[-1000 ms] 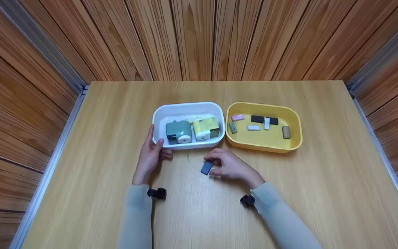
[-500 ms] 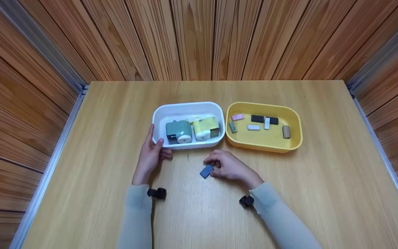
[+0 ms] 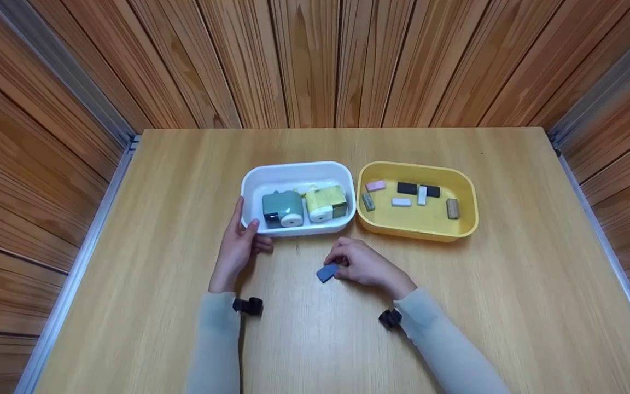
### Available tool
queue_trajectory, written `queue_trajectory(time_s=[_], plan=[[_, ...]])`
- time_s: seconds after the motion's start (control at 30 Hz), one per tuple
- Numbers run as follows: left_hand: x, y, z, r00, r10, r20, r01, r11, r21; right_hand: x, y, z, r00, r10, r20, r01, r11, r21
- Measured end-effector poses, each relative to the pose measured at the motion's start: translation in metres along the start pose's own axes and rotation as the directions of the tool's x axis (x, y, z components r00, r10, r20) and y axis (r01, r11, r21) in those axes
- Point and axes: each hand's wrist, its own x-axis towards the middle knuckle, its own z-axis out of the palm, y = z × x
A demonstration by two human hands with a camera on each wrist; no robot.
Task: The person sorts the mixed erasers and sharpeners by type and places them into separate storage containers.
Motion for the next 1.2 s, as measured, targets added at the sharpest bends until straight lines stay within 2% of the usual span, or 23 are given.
queue_trajectory(time_s=[0.43,0.73,0.87,1.1,1.2], plan=[[-0.001,0.003,0.000,1.000,-0.005,0.014,0.006,0.999,-0.040,-0.002,-0.003,-0.007,1.000,-0.016,-0.011,0.016,1.000,0.020],[0.000,0.002,0.000,1.000,0.002,0.012,-0.002,1.000,-0.028,-0.007,-0.012,-0.019,0.999,0.031,-0.024,-0.029,0.998,0.063],[0.000,0.002,0.000,1.000,0.000,0.005,0.000,1.000,-0.019,-0.010,-0.017,-0.026,0.999,0.018,-0.040,-0.015,0.998,0.064],[-0.001,0.000,0.001,1.000,0.012,0.003,-0.012,0.999,-0.045,-0.015,-0.026,-0.033,0.995,-0.065,-0.082,0.066,0.998,0.013],[0.000,0.000,0.002,1.000,0.005,-0.005,-0.006,0.999,-0.043,-0.017,-0.029,-0.034,0.995,-0.057,-0.082,0.060,0.998,0.034]])
